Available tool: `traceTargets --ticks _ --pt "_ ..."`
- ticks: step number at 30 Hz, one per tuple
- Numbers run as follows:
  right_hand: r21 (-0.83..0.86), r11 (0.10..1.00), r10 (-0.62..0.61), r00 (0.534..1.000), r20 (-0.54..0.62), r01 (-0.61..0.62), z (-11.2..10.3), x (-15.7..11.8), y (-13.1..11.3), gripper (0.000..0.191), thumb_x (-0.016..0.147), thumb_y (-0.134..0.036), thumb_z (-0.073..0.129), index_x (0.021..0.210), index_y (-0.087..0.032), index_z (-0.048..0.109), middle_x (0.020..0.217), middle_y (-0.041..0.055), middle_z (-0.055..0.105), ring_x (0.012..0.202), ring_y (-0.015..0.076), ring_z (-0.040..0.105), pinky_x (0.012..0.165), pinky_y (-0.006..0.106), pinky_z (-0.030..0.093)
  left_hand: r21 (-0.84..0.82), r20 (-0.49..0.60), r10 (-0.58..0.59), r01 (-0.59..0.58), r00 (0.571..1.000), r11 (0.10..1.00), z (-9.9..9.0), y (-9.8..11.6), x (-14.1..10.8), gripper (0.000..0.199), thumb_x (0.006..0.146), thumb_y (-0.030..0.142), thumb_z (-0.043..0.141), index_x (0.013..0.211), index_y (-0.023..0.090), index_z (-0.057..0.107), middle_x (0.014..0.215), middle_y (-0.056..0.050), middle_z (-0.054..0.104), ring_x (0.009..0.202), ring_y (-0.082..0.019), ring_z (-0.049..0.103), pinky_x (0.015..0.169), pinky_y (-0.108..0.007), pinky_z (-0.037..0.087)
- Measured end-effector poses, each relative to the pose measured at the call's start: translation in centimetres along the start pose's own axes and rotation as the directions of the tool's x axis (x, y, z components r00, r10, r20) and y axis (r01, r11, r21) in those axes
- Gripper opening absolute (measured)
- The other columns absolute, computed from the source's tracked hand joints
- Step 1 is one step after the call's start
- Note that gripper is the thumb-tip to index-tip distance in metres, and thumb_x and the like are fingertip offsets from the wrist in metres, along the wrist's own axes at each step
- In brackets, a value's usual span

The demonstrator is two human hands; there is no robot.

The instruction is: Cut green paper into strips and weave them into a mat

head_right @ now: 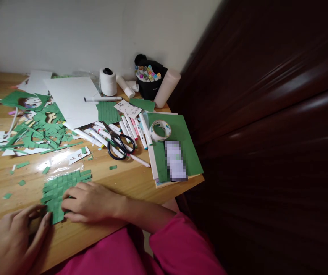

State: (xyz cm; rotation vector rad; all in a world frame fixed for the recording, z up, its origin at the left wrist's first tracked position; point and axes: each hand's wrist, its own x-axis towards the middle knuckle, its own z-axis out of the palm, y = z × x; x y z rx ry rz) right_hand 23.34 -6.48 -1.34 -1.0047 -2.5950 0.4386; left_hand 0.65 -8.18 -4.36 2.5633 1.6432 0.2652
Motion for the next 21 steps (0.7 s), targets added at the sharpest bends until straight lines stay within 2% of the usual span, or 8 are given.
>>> traceTargets --ticks 5,11,17,21 --pt "-0.004 1.0 -0.002 1.0 0.023 0.002 -0.1 0.0 -0.1 0.027 0.094 -0.032 0.041 0.097 -0.015 0.061 0.111 0.0042 0.06 0.092 0.0176 0.049 0.085 0.028 0.039 -0.011 -0.015 0.016 -0.016 1.0 1.0 0.1 0.0 -0.1 0.052 0.088 0.055 0.027 0.102 0.011 0.053 0.089 -0.017 0.058 0.08 -0.032 0.052 0.071 -0.043 0.044" --pt "0.006 1.0 0.006 1.0 0.029 -0.006 -0.2 0.0 -0.2 0.028 0.093 -0.035 0.042 0.097 -0.015 0.061 0.106 0.0054 0.06 0.093 0.0182 0.05 0.086 0.028 0.04 -0.037 0.03 -0.013 0.015 0.999 0.999 0.2 -0.1 -0.1 0.054 0.088 0.057 0.026 0.102 0.012 0.053 0.088 -0.015 0.059 0.082 -0.031 0.053 0.074 -0.044 0.045" --pt "0.038 0.999 0.015 0.997 0.072 -0.017 -0.3 0.0 -0.3 0.032 0.09 -0.036 0.047 0.109 -0.013 0.056 0.107 0.0087 0.059 0.097 0.0193 0.049 0.087 0.03 0.04 -0.259 -0.014 -0.031 0.026 0.999 0.966 0.3 -1.4 -0.7 0.049 0.083 0.062 0.038 0.103 0.019 0.048 0.09 -0.01 0.057 0.082 -0.027 0.055 0.075 -0.041 0.046" --pt "0.028 1.0 0.002 0.998 0.065 -0.003 -0.4 0.0 -0.3 0.027 0.09 -0.033 0.046 0.105 -0.014 0.059 0.107 0.0079 0.059 0.095 0.0192 0.049 0.086 0.03 0.04 -0.372 0.081 0.058 -0.024 0.995 0.928 0.3 -3.0 -1.2 0.041 0.081 0.06 0.048 0.103 0.026 0.051 0.095 -0.005 0.059 0.086 -0.025 0.058 0.077 -0.04 0.048"
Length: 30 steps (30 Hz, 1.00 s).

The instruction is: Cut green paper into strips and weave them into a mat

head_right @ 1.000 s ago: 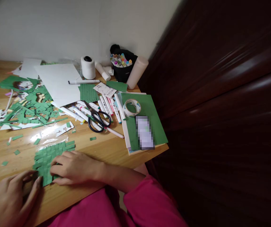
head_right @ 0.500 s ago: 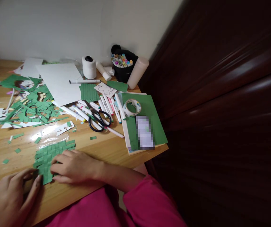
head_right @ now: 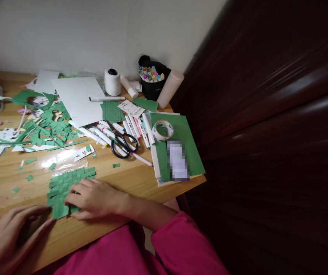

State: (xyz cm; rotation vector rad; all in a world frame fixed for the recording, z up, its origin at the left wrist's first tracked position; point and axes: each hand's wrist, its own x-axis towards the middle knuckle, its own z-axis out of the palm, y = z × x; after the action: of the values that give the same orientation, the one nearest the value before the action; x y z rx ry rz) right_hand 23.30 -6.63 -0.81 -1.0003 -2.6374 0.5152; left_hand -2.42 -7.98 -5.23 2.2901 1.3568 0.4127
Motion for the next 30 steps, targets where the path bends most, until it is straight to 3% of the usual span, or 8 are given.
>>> traceTargets --ticks 6,11,20,23,30 --pt "-0.009 1.0 -0.008 1.0 -0.027 0.008 0.1 0.0 0.2 0.024 0.09 -0.031 0.046 0.1 -0.015 0.062 0.107 0.0063 0.059 0.093 0.0189 0.049 0.084 0.029 0.039 -0.057 0.068 0.106 -0.102 0.992 0.993 -0.2 -1.4 -0.3 0.027 0.084 0.051 0.05 0.095 0.029 0.063 0.093 -0.003 0.064 0.085 -0.021 0.061 0.076 -0.034 0.049" --pt "-0.012 1.0 -0.025 0.999 -0.032 0.025 0.3 -0.1 0.2 0.025 0.09 -0.032 0.046 0.099 -0.015 0.062 0.107 0.0065 0.059 0.093 0.0188 0.049 0.084 0.029 0.039 -0.041 0.085 0.144 -0.141 0.986 0.989 -0.1 -1.6 -0.6 0.027 0.087 0.047 0.047 0.096 0.029 0.065 0.093 -0.003 0.066 0.085 -0.021 0.062 0.077 -0.033 0.049" --pt "-0.002 1.0 -0.015 0.999 -0.033 0.015 0.3 0.0 0.3 0.026 0.091 -0.033 0.045 0.099 -0.015 0.062 0.106 0.0063 0.059 0.093 0.0188 0.049 0.084 0.029 0.038 -0.041 0.018 0.202 -0.201 0.979 0.979 -0.2 -0.6 -0.1 0.021 0.088 0.042 0.049 0.097 0.028 0.061 0.09 -0.002 0.065 0.081 -0.02 0.062 0.073 -0.034 0.05" --pt "-0.002 1.0 -0.022 0.999 -0.038 0.022 0.2 0.0 0.2 0.025 0.09 -0.033 0.046 0.098 -0.015 0.062 0.106 0.0065 0.059 0.093 0.0189 0.049 0.084 0.029 0.038 -0.029 0.045 0.204 -0.203 0.978 0.979 -0.4 -0.2 0.0 0.023 0.082 0.042 0.059 0.099 0.026 0.058 0.091 -0.002 0.064 0.081 -0.02 0.061 0.072 -0.033 0.049" --pt "0.003 1.0 -0.014 0.999 -0.035 0.014 0.4 -0.1 0.3 0.026 0.09 -0.034 0.047 0.099 -0.015 0.062 0.107 0.0066 0.058 0.093 0.0189 0.049 0.084 0.029 0.038 -0.025 0.075 0.167 -0.165 0.983 0.986 -0.3 -0.5 -0.4 0.019 0.087 0.039 0.051 0.101 0.027 0.058 0.093 -0.003 0.063 0.082 -0.02 0.061 0.074 -0.034 0.048"
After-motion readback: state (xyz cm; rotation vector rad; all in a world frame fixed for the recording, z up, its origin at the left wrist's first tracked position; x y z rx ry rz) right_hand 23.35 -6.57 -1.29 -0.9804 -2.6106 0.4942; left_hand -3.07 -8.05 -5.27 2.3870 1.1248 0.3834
